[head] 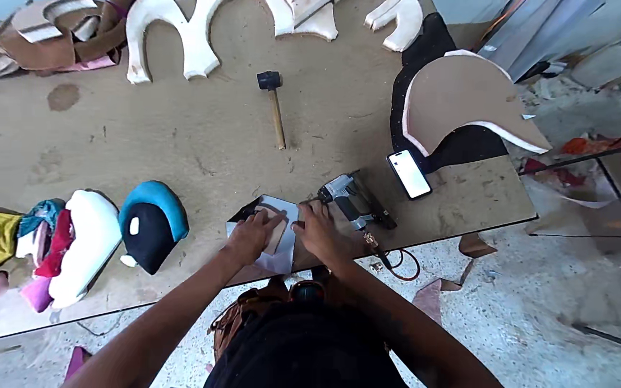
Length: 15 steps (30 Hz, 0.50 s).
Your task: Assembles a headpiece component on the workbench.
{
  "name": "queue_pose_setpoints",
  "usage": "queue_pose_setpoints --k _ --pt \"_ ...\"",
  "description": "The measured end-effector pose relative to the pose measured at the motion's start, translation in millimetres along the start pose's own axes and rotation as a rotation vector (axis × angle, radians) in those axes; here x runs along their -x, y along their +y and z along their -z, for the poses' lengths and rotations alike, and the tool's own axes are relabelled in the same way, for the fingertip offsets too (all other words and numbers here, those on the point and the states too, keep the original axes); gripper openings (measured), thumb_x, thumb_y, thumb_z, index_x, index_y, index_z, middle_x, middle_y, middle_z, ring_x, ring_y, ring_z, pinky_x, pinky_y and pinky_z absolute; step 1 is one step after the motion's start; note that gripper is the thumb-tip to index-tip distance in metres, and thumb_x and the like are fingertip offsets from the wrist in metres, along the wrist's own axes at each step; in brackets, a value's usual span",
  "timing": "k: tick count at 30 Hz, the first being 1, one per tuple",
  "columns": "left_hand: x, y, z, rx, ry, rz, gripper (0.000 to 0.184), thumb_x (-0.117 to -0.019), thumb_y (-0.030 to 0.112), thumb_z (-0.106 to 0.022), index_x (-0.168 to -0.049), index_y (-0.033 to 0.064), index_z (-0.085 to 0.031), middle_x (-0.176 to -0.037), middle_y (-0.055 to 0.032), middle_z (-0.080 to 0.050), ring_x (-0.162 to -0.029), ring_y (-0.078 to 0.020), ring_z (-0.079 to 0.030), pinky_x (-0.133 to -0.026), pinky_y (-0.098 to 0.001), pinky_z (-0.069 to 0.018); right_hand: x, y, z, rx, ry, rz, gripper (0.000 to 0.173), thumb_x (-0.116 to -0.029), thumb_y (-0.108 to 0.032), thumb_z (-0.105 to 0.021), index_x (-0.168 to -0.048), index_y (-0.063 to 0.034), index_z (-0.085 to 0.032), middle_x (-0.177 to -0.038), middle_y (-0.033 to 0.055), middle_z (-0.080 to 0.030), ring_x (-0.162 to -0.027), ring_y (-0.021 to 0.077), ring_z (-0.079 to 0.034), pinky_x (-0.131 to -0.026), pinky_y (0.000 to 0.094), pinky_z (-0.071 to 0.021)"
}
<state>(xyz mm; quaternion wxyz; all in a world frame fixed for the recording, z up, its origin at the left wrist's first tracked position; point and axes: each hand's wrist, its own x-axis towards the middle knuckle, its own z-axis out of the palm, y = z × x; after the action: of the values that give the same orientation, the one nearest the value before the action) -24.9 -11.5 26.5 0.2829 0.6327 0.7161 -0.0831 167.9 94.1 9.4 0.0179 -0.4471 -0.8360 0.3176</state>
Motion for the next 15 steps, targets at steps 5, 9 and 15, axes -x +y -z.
queue_pose_setpoints --k 5,9,15 --pt "5.5 -35.2 -10.0 0.243 0.056 -0.142 0.119 -0.0719 0.041 -0.09 -0.165 0.0377 -0.015 -0.145 -0.0178 -0.052 -0.128 -0.0353 -0.057 -0.102 -0.0561 -0.0532 7.4 -5.9 -55.1 0.057 0.088 -0.005 0.019 -0.0859 -0.034 -0.075 -0.1 -0.0219 -0.074 -0.116 0.0031 -0.064 -0.116 0.0257 -0.059 -0.097 0.0506 -0.0528" --pt "3.1 -40.8 -11.0 0.38 0.081 -0.075 0.111 -0.0737 0.044 -0.092 -0.163 0.0307 -0.026 -0.141 -0.0145 -0.056 -0.12 -0.0319 -0.063 -0.1 -0.0559 -0.0558 51.6 -30.1 -42.3 -0.356 0.046 -0.22 0.032 -0.0951 -0.029 -0.071 -0.122 -0.0123 -0.063 -0.1 0.0103 -0.071 -0.083 0.0262 -0.07 -0.069 0.0523 -0.0594" --pt "-6.0 -37.7 -10.3 0.275 0.06 -0.064 0.117 -0.0697 0.044 -0.094 -0.164 0.0316 -0.026 -0.143 -0.0167 -0.054 -0.114 -0.0354 -0.066 -0.094 -0.0575 -0.0581 87.4 -25.8 -93.2 -0.786 -0.23 -0.563 0.052 -0.0907 -0.059 -0.071 -0.103 -0.009 -0.073 -0.088 0.0088 -0.077 -0.074 0.0243 -0.076 -0.068 0.0475 -0.0664"
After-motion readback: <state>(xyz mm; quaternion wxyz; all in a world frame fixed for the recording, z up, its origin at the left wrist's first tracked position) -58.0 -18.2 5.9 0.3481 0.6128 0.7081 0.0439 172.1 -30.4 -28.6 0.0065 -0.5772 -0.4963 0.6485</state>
